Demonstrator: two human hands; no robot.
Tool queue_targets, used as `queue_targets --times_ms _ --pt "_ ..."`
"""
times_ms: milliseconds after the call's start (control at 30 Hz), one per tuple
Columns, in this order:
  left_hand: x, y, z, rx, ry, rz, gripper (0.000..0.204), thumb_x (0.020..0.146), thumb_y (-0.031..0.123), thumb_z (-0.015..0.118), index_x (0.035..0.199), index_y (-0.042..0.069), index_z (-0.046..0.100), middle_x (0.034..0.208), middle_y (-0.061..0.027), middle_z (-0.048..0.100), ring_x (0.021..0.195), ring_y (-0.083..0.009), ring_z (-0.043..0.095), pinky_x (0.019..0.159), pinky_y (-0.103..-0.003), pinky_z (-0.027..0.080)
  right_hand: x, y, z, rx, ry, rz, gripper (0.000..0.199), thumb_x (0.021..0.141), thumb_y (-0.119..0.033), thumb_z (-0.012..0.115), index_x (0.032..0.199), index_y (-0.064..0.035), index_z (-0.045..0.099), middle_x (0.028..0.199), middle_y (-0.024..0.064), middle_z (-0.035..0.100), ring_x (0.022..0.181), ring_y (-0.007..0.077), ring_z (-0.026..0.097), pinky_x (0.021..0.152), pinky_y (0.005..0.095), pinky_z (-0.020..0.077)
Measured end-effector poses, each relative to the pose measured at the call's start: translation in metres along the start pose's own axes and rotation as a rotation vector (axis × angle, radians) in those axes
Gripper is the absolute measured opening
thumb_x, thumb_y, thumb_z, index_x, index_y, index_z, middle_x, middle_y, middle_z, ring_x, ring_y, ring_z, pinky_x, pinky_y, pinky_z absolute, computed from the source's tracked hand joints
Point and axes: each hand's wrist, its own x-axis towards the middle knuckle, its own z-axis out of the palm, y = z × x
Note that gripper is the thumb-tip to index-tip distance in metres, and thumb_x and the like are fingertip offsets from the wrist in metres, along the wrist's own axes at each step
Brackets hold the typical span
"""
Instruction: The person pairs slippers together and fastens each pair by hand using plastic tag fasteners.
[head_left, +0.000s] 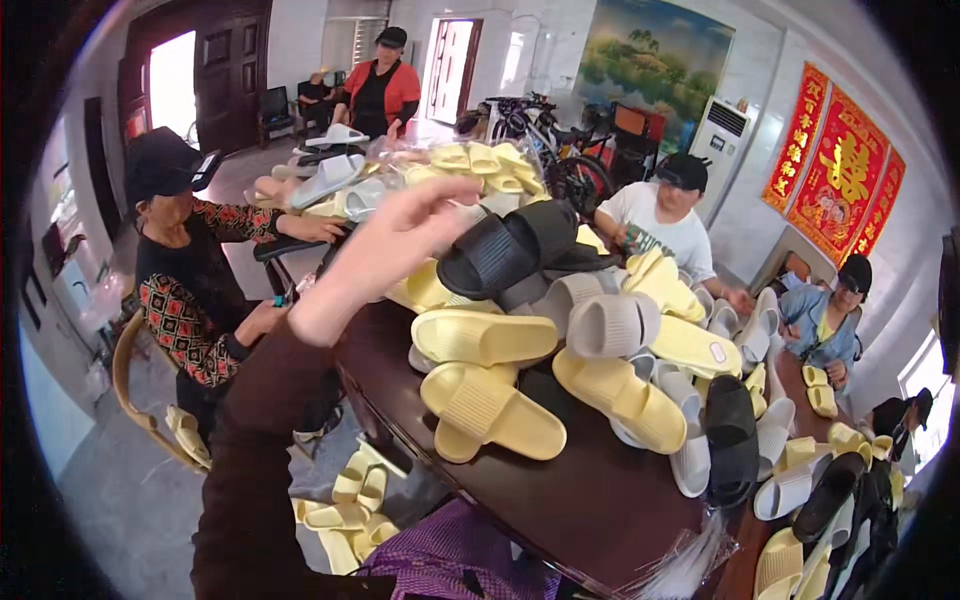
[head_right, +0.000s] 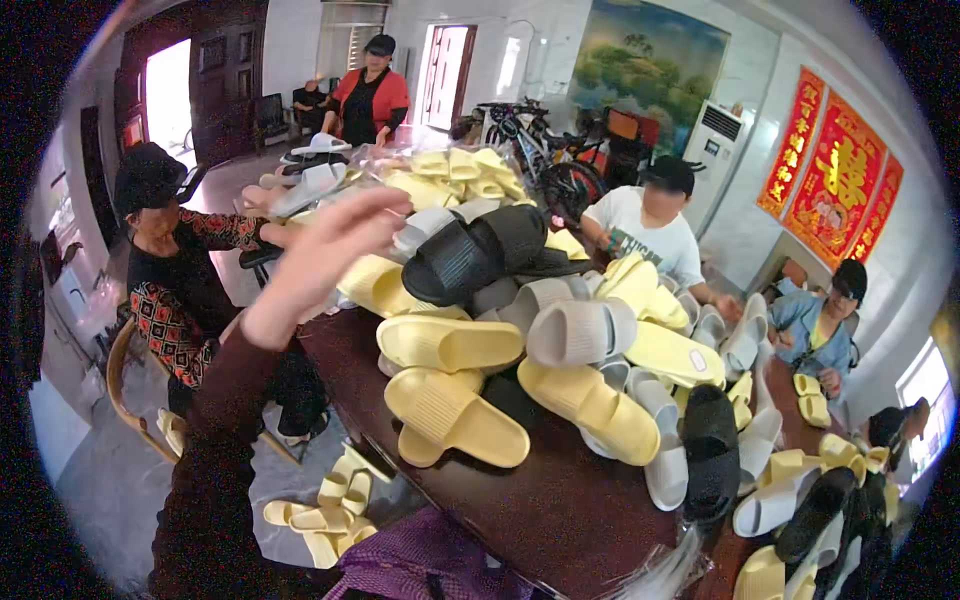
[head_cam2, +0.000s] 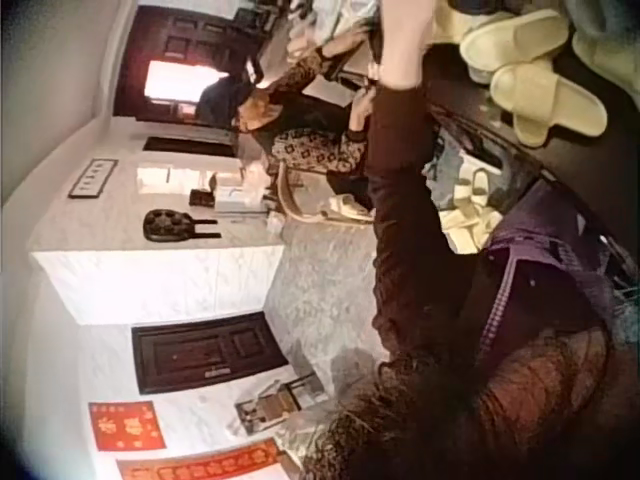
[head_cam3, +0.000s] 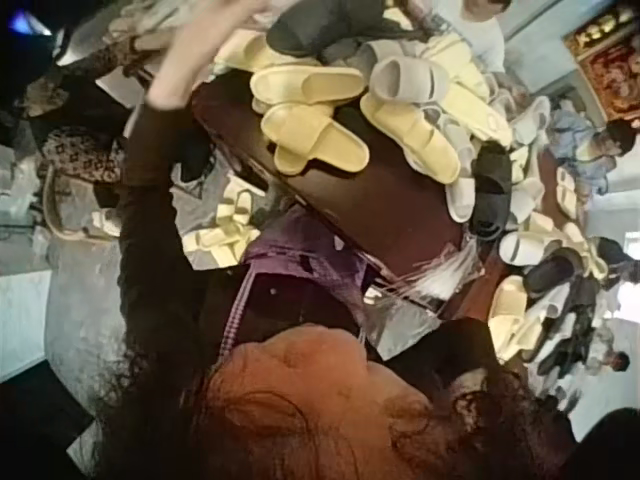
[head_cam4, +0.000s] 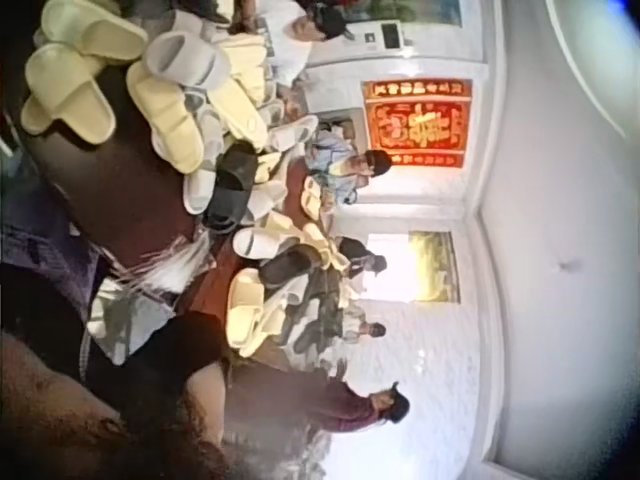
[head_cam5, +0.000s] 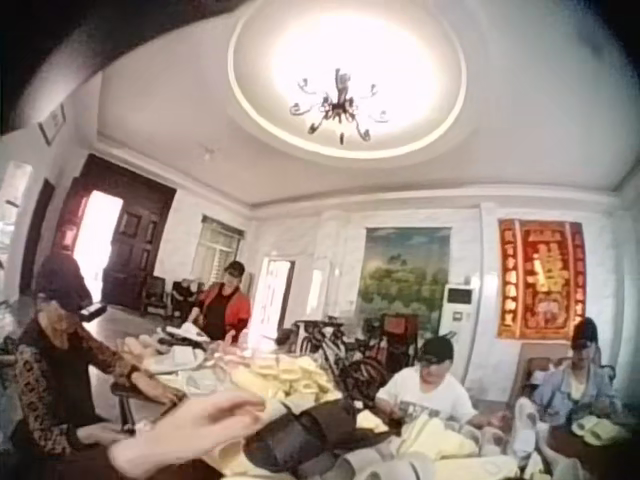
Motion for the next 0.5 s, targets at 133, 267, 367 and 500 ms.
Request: queue_targets --times_ms 133,267,367,500 --pt "0.051 -0.152 -0.031 0.697 0.017 -0.012 0.062 0.074 0.032 0.066 0.12 -0.005 0.049 0.115 -0.0182 0.057 0.105 -0.0301 0.055 0.089 -0.037 0.044 0.001 -0.009 0.006 0.005 0.017 -0.049 0.029 0.09 -0.028 0.05 0.109 -0.0051 0.05 0.103 0.0125 0.051 0.094 0.0218 0.051 0.078 0.0383 0.0483" --pt "0.073 -0.217 -0.009 0.55 -0.126 -0.234 0.067 0.066 0.037 0.069 0.114 -0.006 0.053 0.107 -0.0219 0.06 0.102 -0.0353 0.057 0.087 -0.039 0.045 0.001 -0.018 -0.017 -0.103 0.075 -0.089 0.03 0.09 -0.027 0.05 0.111 -0.0046 0.05 0.105 0.0131 0.051 0.096 0.0221 0.051 0.078 0.0379 0.0483" --pt "0.083 -0.276 -0.035 0.596 -0.065 -0.325 0.059 0.066 0.031 0.068 0.11 -0.006 0.056 0.1 -0.0213 0.063 0.095 -0.033 0.06 0.082 -0.038 0.046 0.0 -0.015 -0.024 -0.123 0.092 -0.104 0.03 0.091 -0.026 0.049 0.112 -0.0043 0.05 0.107 0.0135 0.051 0.097 0.0223 0.052 0.078 0.0376 0.0483" --pt "0.088 -0.22 0.002 0.251 0.126 -0.393 0.036 0.07 0.011 0.062 0.102 -0.006 0.06 0.089 -0.0152 0.065 0.079 -0.0238 0.061 0.071 -0.033 0.048 -0.01 -0.008 -0.049 -0.241 0.163 -0.11 0.031 0.091 -0.025 0.049 0.114 -0.0038 0.05 0.11 0.0141 0.052 0.099 0.0225 0.052 0.078 0.0372 0.0484"
